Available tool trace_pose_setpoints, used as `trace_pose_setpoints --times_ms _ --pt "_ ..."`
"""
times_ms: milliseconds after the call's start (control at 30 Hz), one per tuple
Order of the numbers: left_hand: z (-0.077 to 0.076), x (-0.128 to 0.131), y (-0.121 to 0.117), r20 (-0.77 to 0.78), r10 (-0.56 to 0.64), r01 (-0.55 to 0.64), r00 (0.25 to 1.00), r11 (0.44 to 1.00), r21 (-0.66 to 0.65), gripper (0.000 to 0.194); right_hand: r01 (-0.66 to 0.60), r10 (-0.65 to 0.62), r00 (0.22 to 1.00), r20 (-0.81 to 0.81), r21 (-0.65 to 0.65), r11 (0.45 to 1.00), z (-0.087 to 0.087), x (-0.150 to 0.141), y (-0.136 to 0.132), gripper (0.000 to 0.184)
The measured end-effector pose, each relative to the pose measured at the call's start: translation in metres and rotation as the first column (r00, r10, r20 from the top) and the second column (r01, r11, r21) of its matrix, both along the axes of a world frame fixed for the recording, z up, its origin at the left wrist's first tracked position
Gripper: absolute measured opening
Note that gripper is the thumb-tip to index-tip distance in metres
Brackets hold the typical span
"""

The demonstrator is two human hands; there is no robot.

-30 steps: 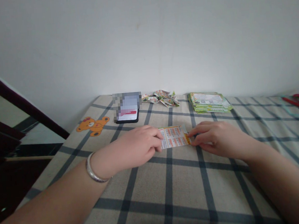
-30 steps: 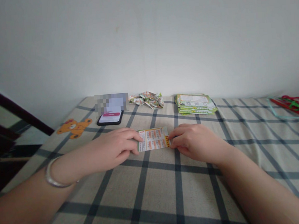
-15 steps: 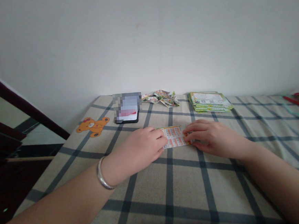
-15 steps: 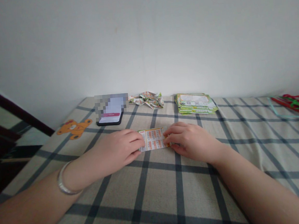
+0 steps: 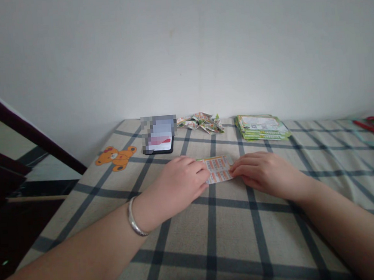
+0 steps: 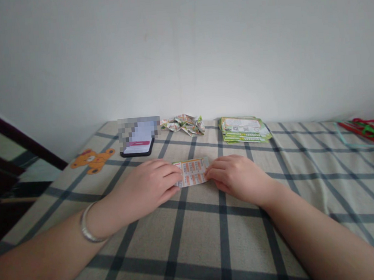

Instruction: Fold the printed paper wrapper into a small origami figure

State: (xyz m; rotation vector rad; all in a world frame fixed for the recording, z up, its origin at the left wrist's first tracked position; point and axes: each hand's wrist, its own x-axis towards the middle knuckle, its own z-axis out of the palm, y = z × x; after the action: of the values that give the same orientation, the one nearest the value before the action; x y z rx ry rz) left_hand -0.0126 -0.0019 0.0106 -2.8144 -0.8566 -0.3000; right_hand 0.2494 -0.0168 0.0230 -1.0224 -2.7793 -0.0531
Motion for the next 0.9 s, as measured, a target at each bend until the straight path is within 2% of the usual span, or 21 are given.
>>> trace_pose_setpoints --times_ms 233,400,533,733,900 --pt "-0.001 0.001 0.0 0.08 0.025 -0.022 0.997 0.999 -0.048 0.011 0.043 -0.046 0.997 0.055 0.054 0.998 -0.001 -0.002 0.0 0.012" --pt "-0.001 0.002 0.002 0.143 0.044 -0.034 0.989 0.997 -0.067 0.008 0.05 -0.052 0.998 0.018 0.123 0.991 -0.004 -0.004 0.001 0.006" --pt "-0.003 0.002 0.007 0.121 0.096 -0.09 0.988 0.995 -0.053 0.007 0.034 -0.026 0.992 -0.122 0.064 0.997 -0.006 -0.009 0.001 0.006" --pt "-0.006 0.002 0.007 0.132 0.012 -0.001 0.991 0.997 -0.081 0.006 0.015 -0.008 0.978 -0.208 0.034 0.999 -0.009 -0.015 -0.001 0.005" --pt "-0.005 0.005 0.002 0.111 0.004 0.002 0.994 0.999 -0.053 0.009 -0.009 0.009 0.968 -0.249 0.003 1.0 -0.011 -0.024 -0.005 0.006"
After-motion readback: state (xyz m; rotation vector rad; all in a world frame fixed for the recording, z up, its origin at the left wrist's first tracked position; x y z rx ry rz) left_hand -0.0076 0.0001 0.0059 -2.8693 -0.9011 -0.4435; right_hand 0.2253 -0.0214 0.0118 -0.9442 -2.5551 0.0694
